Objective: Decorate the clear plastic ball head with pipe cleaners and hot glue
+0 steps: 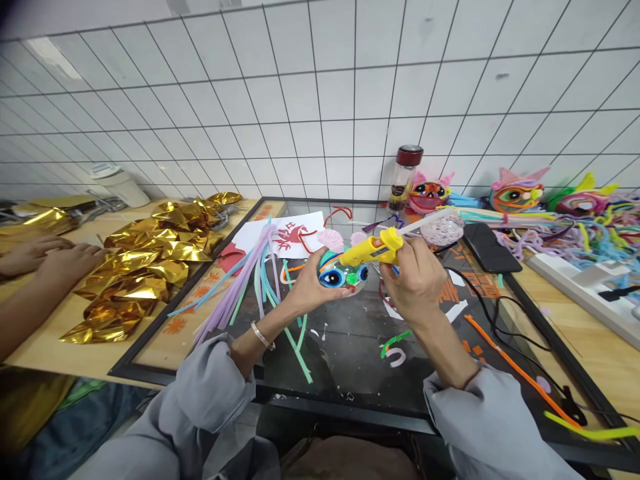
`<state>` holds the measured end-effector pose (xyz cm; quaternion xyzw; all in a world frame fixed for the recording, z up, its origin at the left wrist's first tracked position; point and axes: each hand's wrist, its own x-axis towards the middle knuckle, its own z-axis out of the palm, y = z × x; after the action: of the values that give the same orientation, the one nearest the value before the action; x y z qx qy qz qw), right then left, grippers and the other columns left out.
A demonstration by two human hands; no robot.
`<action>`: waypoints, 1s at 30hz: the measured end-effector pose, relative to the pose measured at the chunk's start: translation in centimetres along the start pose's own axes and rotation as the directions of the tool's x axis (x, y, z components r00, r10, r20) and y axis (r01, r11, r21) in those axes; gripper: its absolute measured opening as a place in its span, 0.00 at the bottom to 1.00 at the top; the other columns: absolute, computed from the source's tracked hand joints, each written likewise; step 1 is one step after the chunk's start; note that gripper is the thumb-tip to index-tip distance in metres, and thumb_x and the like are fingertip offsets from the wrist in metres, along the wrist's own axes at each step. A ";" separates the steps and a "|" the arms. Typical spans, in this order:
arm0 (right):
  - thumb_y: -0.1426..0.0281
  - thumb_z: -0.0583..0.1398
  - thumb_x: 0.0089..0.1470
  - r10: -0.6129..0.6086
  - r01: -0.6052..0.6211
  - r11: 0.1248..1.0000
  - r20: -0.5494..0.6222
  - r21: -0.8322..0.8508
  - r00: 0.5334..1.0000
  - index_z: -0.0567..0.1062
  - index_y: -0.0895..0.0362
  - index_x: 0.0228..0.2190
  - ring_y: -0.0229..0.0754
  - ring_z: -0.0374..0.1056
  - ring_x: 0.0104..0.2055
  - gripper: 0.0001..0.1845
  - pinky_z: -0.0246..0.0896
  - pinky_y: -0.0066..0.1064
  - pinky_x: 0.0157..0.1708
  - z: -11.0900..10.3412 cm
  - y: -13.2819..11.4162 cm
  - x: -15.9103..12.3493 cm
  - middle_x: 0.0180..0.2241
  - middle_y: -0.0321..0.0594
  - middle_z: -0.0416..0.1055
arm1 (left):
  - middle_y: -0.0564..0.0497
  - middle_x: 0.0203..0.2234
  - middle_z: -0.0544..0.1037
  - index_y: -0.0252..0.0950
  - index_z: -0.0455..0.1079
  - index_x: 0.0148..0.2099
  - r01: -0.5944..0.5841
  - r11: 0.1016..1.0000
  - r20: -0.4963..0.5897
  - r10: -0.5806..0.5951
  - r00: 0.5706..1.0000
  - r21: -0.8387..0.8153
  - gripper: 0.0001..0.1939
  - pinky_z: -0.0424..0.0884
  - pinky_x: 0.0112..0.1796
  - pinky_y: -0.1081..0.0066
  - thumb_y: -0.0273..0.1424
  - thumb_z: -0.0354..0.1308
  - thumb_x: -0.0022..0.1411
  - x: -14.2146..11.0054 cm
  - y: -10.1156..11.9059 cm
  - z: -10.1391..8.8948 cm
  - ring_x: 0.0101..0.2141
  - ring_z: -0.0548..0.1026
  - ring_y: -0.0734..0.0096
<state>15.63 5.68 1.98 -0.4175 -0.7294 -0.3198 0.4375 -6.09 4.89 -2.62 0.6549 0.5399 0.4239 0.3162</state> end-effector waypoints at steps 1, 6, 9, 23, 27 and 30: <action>0.73 0.59 0.51 -0.006 0.006 1.000 -0.003 -0.005 1.000 0.69 0.56 0.34 0.45 0.66 0.32 0.05 0.59 0.33 0.30 0.0 -0.1 0.0 0.31 0.43 0.70 | 0.37 0.61 0.62 0.33 0.53 0.66 -0.001 1.000 0.002 0.001 1.000 -0.004 0.55 0.59 0.61 0.54 0.45 0.73 0.39 0.0 0.0 0.0 0.61 0.62 0.48; 0.73 0.58 0.53 -0.025 0.025 1.000 -0.002 -0.015 1.000 0.69 0.56 0.34 0.45 0.66 0.33 0.04 0.58 0.32 0.30 0.1 -0.2 -0.2 0.32 0.44 0.71 | 0.37 0.62 0.62 0.33 0.52 0.66 0.031 0.999 0.025 -0.031 0.999 -0.015 0.56 0.59 0.61 0.53 0.44 0.73 0.39 -0.1 0.2 0.0 0.61 0.63 0.48; 0.73 0.58 0.53 -0.042 0.042 0.999 -0.001 -0.015 0.999 0.69 0.57 0.34 0.45 0.67 0.33 0.05 0.59 0.32 0.31 0.0 -0.1 -0.2 0.33 0.45 0.72 | 0.36 0.62 0.62 0.33 0.51 0.66 0.056 0.998 0.038 -0.055 0.998 -0.031 0.57 0.59 0.61 0.53 0.43 0.74 0.38 -0.1 0.3 -0.1 0.61 0.63 0.47; 0.75 0.58 0.52 -0.090 0.090 0.996 0.004 -0.025 0.996 0.70 0.57 0.36 0.44 0.67 0.32 0.07 0.61 0.32 0.31 -0.4 -0.6 0.1 0.32 0.44 0.72 | 0.38 0.61 0.63 0.33 0.52 0.66 0.047 0.999 0.023 -0.046 0.999 -0.028 0.57 0.61 0.60 0.54 0.44 0.74 0.37 -0.1 0.3 0.2 0.59 0.65 0.49; 0.76 0.58 0.51 -0.090 0.090 0.995 -0.010 -0.034 0.996 0.71 0.57 0.36 0.44 0.67 0.32 0.09 0.61 0.32 0.30 -0.4 -0.3 0.1 0.32 0.43 0.72 | 0.38 0.60 0.64 0.33 0.52 0.65 0.033 0.999 0.019 -0.033 0.999 -0.023 0.57 0.61 0.60 0.55 0.45 0.73 0.38 -0.1 0.2 0.1 0.59 0.65 0.50; 0.77 0.58 0.50 -0.077 0.077 0.996 -0.008 -0.044 0.997 0.71 0.57 0.36 0.44 0.67 0.31 0.09 0.60 0.32 0.30 -0.5 0.0 0.1 0.32 0.43 0.72 | 0.38 0.60 0.64 0.33 0.52 0.65 0.043 0.998 0.025 -0.042 0.999 -0.039 0.56 0.61 0.59 0.56 0.44 0.73 0.38 -0.1 0.2 0.0 0.59 0.65 0.50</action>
<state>15.81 5.33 2.23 -0.3970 -0.7356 -0.3543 0.4191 -5.97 4.75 -2.45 0.6419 0.5414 0.4196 0.3445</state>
